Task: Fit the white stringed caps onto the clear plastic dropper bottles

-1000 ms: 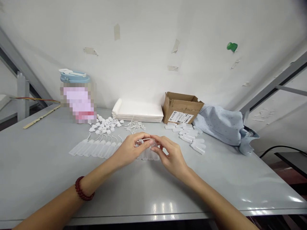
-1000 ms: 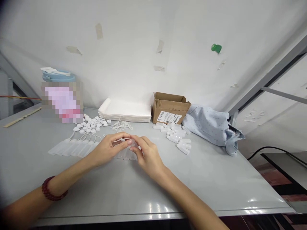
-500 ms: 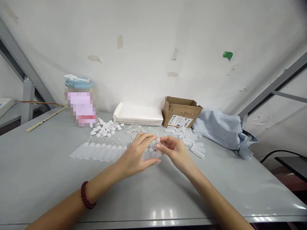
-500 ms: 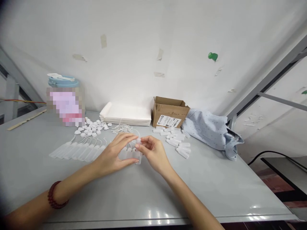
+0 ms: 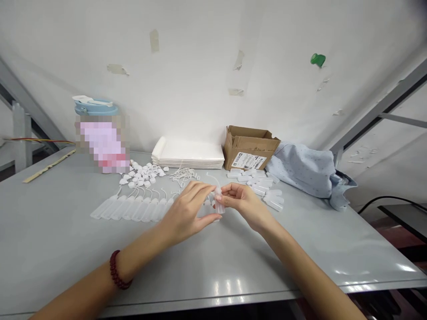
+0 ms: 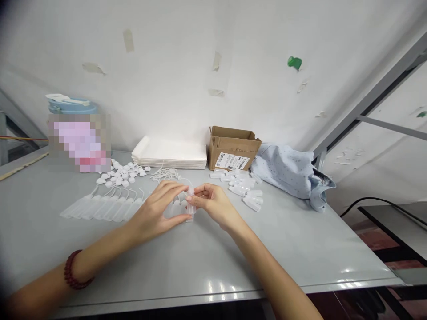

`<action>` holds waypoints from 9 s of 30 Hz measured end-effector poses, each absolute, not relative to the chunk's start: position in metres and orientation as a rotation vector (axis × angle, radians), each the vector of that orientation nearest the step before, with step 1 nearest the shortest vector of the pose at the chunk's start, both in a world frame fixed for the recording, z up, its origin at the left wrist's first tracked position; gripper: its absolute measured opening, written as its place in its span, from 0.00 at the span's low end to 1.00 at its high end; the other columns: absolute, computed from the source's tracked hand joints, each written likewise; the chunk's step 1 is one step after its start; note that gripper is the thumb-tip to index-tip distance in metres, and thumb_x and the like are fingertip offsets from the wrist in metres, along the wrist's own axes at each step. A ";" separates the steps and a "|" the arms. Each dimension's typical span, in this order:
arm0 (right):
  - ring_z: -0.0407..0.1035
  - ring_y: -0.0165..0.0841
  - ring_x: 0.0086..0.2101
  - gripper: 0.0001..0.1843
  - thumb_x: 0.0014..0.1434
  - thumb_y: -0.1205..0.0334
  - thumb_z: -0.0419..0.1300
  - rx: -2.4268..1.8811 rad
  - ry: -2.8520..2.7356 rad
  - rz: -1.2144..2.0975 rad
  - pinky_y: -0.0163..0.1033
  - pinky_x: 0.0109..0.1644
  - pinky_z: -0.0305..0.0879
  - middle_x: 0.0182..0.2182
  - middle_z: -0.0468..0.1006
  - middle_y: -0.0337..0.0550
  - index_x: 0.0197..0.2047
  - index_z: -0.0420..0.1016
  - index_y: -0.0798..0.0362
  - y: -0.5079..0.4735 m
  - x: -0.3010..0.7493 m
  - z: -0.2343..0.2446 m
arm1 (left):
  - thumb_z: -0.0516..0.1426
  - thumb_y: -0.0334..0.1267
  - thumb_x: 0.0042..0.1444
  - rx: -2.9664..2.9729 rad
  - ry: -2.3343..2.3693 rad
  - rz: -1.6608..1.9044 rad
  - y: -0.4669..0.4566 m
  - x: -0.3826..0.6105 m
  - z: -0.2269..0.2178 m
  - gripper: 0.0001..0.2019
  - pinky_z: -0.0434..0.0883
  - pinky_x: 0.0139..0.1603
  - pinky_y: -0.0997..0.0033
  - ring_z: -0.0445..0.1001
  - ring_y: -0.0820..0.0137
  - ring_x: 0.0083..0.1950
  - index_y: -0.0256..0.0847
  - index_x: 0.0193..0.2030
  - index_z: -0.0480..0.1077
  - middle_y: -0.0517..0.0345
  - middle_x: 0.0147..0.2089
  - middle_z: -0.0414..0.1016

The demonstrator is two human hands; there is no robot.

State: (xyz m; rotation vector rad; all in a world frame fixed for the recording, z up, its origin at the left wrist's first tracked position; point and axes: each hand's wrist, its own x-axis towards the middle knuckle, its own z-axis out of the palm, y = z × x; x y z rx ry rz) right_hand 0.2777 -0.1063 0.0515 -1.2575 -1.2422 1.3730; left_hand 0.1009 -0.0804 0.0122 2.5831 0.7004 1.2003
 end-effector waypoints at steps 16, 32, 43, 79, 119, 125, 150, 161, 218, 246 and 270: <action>0.68 0.28 0.26 0.17 0.43 0.53 0.70 -1.344 -1.474 1.409 0.38 0.35 0.65 0.23 0.73 0.36 0.28 0.70 0.55 -0.101 0.306 0.053 | 0.61 0.40 0.53 2.554 0.782 1.051 -0.087 0.118 0.013 0.23 0.62 0.55 0.53 0.63 0.56 0.54 0.42 0.54 0.62 0.50 0.50 0.71; 0.71 0.27 0.24 0.09 0.47 0.63 0.66 -1.386 -1.587 1.653 0.36 0.34 0.68 0.22 0.77 0.38 0.33 0.78 0.58 -0.087 0.324 0.039 | 0.59 0.41 0.48 2.745 0.840 0.642 -0.072 0.126 0.010 0.17 0.57 0.52 0.52 0.62 0.54 0.53 0.40 0.45 0.66 0.50 0.44 0.72; 0.69 0.25 0.20 0.07 0.45 0.69 0.67 -1.517 -1.530 1.570 0.32 0.26 0.67 0.20 0.75 0.36 0.30 0.75 0.59 -0.084 0.318 0.031 | 0.57 0.42 0.49 2.768 0.879 0.563 -0.071 0.125 0.008 0.17 0.58 0.50 0.53 0.61 0.54 0.52 0.39 0.45 0.67 0.49 0.44 0.71; 0.73 0.31 0.24 0.03 0.48 0.68 0.62 -1.879 -1.392 0.643 0.34 0.28 0.66 0.24 0.78 0.44 0.29 0.75 0.58 -0.081 0.398 0.066 | 0.51 0.49 0.57 2.198 1.337 1.050 -0.025 0.060 0.065 0.14 0.67 0.42 0.66 0.71 0.62 0.46 0.45 0.40 0.73 0.57 0.46 0.76; 0.68 0.31 0.28 0.06 0.49 0.59 0.60 -1.934 -2.098 0.464 0.35 0.30 0.61 0.26 0.75 0.40 0.26 0.74 0.53 -0.097 0.353 0.065 | 0.58 0.44 0.51 1.959 1.597 1.132 -0.025 0.059 0.051 0.10 0.66 0.38 0.66 0.71 0.64 0.37 0.41 0.32 0.76 0.56 0.36 0.78; 0.69 0.30 0.29 0.07 0.52 0.59 0.62 -1.406 -1.883 0.809 0.34 0.33 0.66 0.28 0.76 0.40 0.29 0.74 0.54 -0.108 0.298 0.050 | 0.55 0.38 0.55 2.228 1.162 1.113 -0.064 0.099 0.040 0.06 0.69 0.37 0.67 0.71 0.64 0.41 0.42 0.30 0.72 0.58 0.33 0.77; 0.73 0.32 0.30 0.22 0.53 0.54 0.63 -1.218 -1.514 1.035 0.40 0.37 0.71 0.31 0.80 0.42 0.49 0.71 0.54 -0.109 0.288 0.035 | 0.51 0.28 0.59 2.500 0.686 1.273 -0.084 0.109 0.023 0.14 0.69 0.52 0.58 0.71 0.64 0.50 0.41 0.48 0.72 0.50 0.48 0.75; 0.76 0.38 0.39 0.18 0.53 0.57 0.65 -0.879 -1.220 1.675 0.43 0.44 0.70 0.40 0.80 0.50 0.45 0.72 0.54 -0.105 0.291 0.041 | 0.61 0.41 0.52 2.379 0.835 1.045 -0.083 0.107 0.031 0.28 0.66 0.57 0.53 0.62 0.57 0.59 0.41 0.58 0.60 0.48 0.56 0.67; 0.72 0.35 0.34 0.13 0.47 0.65 0.62 -1.621 -1.894 1.272 0.39 0.41 0.65 0.29 0.79 0.41 0.38 0.77 0.57 -0.089 0.337 0.034 | 0.59 0.45 0.52 2.742 0.905 0.388 -0.077 0.146 0.019 0.17 0.59 0.49 0.54 0.60 0.54 0.54 0.40 0.45 0.67 0.51 0.46 0.72; 0.69 0.33 0.33 0.38 0.39 0.62 0.71 -1.843 -2.009 1.273 0.35 0.34 0.62 0.32 0.75 0.38 0.53 0.64 0.54 -0.095 0.334 0.045 | 0.46 0.32 0.57 2.693 1.342 0.500 0.001 0.092 0.013 0.17 0.63 0.50 0.56 0.63 0.56 0.52 0.38 0.47 0.74 0.50 0.47 0.76; 0.66 0.31 0.32 0.35 0.39 0.62 0.70 -1.772 -2.062 1.202 0.36 0.37 0.63 0.36 0.74 0.40 0.53 0.67 0.55 -0.093 0.334 0.039 | 0.47 0.27 0.53 2.806 1.474 0.335 0.000 0.102 0.001 0.20 0.62 0.43 0.56 0.64 0.51 0.50 0.40 0.48 0.73 0.44 0.40 0.73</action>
